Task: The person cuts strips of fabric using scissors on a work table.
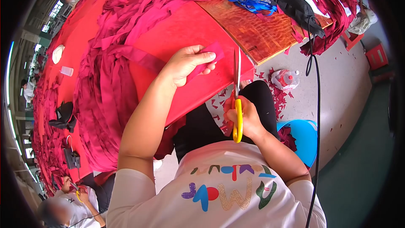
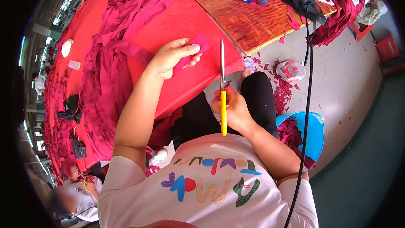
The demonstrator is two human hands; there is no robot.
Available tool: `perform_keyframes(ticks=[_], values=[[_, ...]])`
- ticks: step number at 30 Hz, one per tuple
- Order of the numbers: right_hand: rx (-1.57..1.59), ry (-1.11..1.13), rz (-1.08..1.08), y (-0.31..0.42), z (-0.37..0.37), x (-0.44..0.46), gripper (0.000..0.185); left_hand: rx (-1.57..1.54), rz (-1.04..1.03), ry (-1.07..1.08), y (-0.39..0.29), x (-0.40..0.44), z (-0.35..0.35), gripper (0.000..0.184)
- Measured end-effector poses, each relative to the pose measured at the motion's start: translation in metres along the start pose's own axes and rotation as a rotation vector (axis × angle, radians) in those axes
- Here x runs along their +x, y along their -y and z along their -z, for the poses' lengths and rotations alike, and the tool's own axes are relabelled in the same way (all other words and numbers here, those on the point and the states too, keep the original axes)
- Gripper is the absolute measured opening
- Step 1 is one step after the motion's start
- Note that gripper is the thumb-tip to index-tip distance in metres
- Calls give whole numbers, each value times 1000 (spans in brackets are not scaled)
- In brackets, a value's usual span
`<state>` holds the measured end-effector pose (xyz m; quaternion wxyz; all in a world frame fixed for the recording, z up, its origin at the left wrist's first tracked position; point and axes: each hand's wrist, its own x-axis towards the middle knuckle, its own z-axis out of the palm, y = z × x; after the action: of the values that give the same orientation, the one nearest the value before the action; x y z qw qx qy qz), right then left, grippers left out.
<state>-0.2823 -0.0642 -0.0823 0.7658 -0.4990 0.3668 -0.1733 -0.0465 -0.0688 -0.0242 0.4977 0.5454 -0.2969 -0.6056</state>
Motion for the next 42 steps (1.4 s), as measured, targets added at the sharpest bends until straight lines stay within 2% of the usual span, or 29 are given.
perform_keyframes(ticks=[3,5,9,11,15,27,42], values=[[-116,-12,120,-10,0,13,28,11,-13,9,0,0,1,18],[-60,62,-20,-2,-2,9,28,-17,-11,63,1,1,4,18],[59,127,-124,-3,-5,8,27,-73,11,44,-2,-1,2,17],[61,142,-139,0,-8,6,27,-182,43,-40,-3,-2,-2,15],[115,182,-130,2,-14,8,28,-75,21,42,0,0,4,14],[94,167,-154,13,-21,9,28,42,25,-77,2,-1,-8,15],[195,147,-177,8,-26,10,19,111,25,-62,5,-3,-10,18]])
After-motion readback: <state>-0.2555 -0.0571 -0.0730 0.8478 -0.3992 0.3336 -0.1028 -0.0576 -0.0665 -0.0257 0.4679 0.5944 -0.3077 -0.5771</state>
